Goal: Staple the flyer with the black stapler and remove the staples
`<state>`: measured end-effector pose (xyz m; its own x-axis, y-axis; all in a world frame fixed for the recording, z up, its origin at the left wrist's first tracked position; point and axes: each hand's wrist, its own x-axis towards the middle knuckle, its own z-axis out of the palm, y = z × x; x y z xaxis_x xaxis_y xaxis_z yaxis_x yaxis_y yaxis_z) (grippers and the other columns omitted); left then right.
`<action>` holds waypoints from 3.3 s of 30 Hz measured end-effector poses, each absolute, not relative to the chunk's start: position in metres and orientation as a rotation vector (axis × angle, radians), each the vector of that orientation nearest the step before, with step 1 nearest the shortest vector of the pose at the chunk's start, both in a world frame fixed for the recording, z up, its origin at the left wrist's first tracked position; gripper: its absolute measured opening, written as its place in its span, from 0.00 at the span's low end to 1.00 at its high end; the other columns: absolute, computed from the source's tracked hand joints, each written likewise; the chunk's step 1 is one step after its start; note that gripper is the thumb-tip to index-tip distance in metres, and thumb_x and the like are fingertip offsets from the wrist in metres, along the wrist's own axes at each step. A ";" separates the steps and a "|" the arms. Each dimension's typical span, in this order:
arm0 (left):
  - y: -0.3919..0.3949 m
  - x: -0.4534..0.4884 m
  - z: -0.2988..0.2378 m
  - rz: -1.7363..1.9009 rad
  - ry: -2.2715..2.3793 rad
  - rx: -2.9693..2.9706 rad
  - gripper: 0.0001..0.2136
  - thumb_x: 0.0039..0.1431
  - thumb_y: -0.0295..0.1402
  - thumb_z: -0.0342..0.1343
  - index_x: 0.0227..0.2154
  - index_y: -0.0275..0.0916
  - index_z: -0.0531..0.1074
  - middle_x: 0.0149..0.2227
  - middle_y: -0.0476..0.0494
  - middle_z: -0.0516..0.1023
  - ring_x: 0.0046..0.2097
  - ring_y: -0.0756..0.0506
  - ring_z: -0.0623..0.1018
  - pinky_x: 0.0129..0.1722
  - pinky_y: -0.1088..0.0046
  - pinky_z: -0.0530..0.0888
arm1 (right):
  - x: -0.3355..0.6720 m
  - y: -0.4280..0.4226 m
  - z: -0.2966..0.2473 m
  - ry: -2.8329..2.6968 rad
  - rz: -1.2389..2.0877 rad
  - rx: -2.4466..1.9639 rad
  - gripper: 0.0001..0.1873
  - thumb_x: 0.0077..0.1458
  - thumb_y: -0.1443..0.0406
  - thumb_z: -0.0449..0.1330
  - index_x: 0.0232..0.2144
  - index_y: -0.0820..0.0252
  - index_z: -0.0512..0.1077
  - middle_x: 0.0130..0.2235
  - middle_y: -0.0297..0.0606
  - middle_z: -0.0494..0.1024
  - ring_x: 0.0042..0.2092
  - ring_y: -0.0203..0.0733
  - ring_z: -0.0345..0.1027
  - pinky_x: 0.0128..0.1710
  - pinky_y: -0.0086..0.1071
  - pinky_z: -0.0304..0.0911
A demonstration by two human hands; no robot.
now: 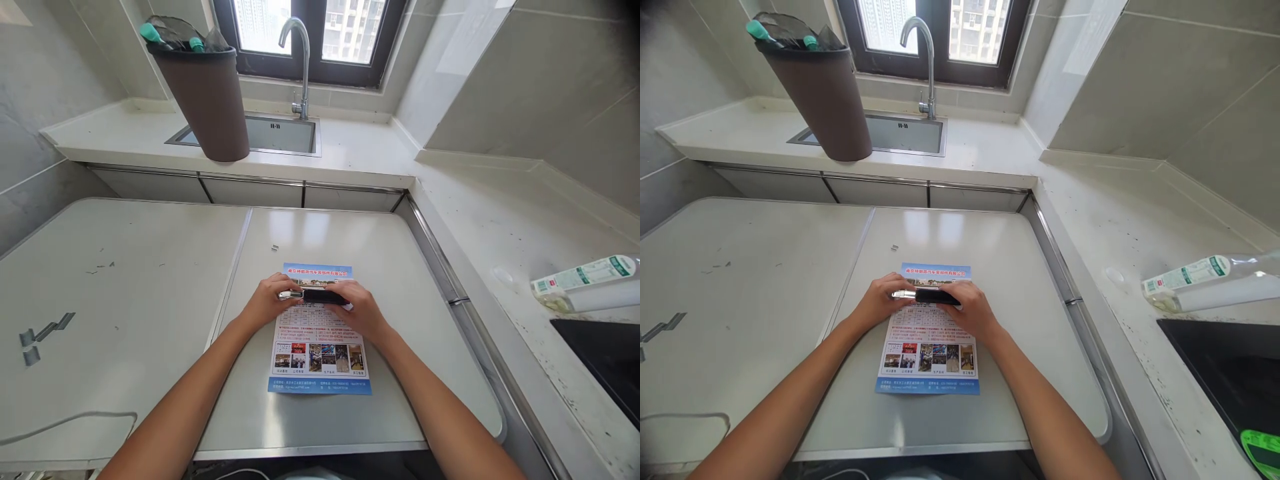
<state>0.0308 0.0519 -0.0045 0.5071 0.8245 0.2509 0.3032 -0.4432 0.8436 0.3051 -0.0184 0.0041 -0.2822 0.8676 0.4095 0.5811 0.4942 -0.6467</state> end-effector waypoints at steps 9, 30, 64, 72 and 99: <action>0.049 0.035 0.008 0.843 0.545 0.670 0.24 0.70 0.50 0.58 0.55 0.33 0.75 0.60 0.27 0.78 0.63 0.35 0.78 0.69 0.53 0.70 | 0.309 -0.044 0.010 -2.187 0.094 -1.103 0.21 0.70 0.69 0.59 0.59 0.40 0.75 0.58 0.35 0.82 0.57 0.49 0.77 0.56 0.49 0.69; 0.059 0.031 0.007 1.135 0.673 0.432 0.09 0.58 0.18 0.56 0.38 0.33 0.77 0.37 0.42 0.77 0.35 0.52 0.77 0.37 0.79 0.78 | 0.311 -0.026 0.020 -1.691 0.905 -1.310 0.13 0.49 0.65 0.70 0.40 0.55 0.80 0.42 0.38 0.82 0.42 0.46 0.74 0.43 0.39 0.68; 0.035 0.035 0.012 0.806 0.364 1.192 0.32 0.60 0.49 0.69 0.61 0.43 0.66 0.48 0.36 0.84 0.53 0.38 0.83 0.56 0.60 0.77 | 0.250 -0.005 0.080 -2.012 0.230 -0.884 0.09 0.69 0.68 0.62 0.41 0.51 0.83 0.40 0.36 0.85 0.41 0.43 0.73 0.43 0.39 0.71; 0.066 0.011 0.003 1.078 1.322 2.022 0.08 0.69 0.36 0.55 0.44 0.40 0.76 0.45 0.40 0.79 0.49 0.40 0.79 0.53 0.59 0.75 | 0.382 0.039 0.022 -1.526 0.163 -1.633 0.09 0.57 0.65 0.63 0.34 0.55 0.85 0.38 0.39 0.86 0.36 0.43 0.79 0.42 0.38 0.76; 0.072 0.021 -0.006 0.989 1.585 2.044 0.08 0.71 0.33 0.49 0.42 0.41 0.73 0.37 0.41 0.84 0.38 0.41 0.81 0.40 0.65 0.74 | 0.412 0.043 -0.035 -1.713 0.005 -1.899 0.20 0.65 0.67 0.55 0.52 0.56 0.82 0.59 0.44 0.81 0.57 0.55 0.78 0.59 0.50 0.74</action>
